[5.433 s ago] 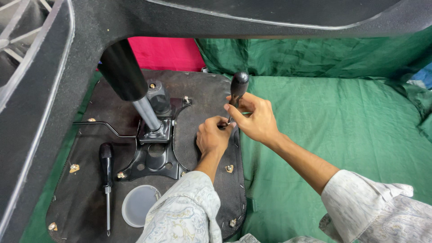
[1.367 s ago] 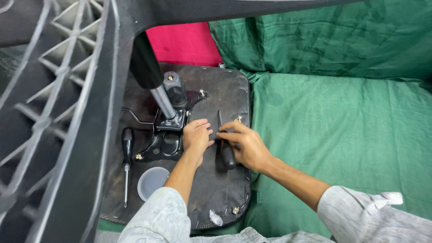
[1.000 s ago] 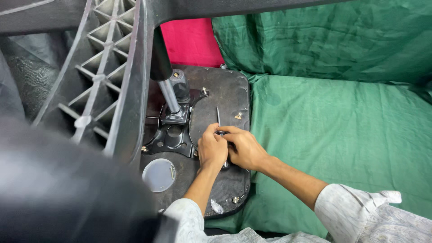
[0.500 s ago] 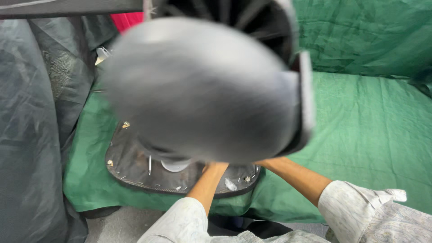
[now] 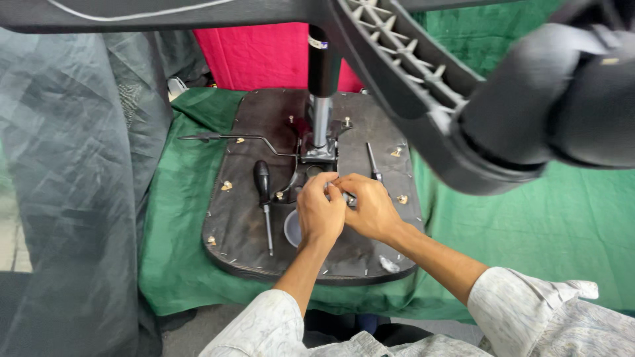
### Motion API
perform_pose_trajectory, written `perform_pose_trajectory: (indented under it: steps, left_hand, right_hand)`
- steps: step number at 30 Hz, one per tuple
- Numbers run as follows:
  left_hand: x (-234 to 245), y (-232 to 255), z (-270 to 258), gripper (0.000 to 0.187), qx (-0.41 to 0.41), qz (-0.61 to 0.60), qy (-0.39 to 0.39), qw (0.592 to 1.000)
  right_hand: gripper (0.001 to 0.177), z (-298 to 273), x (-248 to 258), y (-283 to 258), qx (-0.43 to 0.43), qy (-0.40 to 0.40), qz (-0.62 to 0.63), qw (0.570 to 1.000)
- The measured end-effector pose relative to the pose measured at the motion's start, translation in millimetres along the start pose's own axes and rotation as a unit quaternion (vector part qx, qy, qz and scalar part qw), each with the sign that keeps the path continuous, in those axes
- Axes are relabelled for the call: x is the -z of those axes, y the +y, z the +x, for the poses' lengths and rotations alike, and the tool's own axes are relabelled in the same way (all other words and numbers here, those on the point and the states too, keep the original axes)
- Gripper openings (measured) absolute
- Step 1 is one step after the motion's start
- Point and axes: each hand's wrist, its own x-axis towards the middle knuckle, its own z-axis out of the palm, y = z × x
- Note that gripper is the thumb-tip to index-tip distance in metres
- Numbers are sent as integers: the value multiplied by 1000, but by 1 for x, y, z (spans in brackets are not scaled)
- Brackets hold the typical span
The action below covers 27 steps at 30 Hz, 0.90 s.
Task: The person uses a screwdriver to tighten screws on the underside of a chair base, securing the fabric cover to the metal frame. The hands repeatedly position and turn the screwdriver at multiple screw locations around the base.
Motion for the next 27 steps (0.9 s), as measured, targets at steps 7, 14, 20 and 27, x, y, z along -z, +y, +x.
perform_pose_trajectory:
  steps: [7, 14, 20, 27]
  left_hand:
    - [57, -32, 23, 22, 76, 82, 16, 994]
    - [106, -61, 31, 53, 233, 223, -38, 946]
    - [105, -78, 40, 49, 256, 234, -81, 934]
    - [106, -97, 40, 37, 201, 224, -82, 950]
  right_hand:
    - [26, 11, -43, -33, 60, 22, 32, 997]
    - [24, 20, -77, -58, 49, -6, 31, 998]
    - [26, 26, -93, -78, 14, -51, 25, 998]
    - [34, 32, -102, -84, 28, -69, 9, 997]
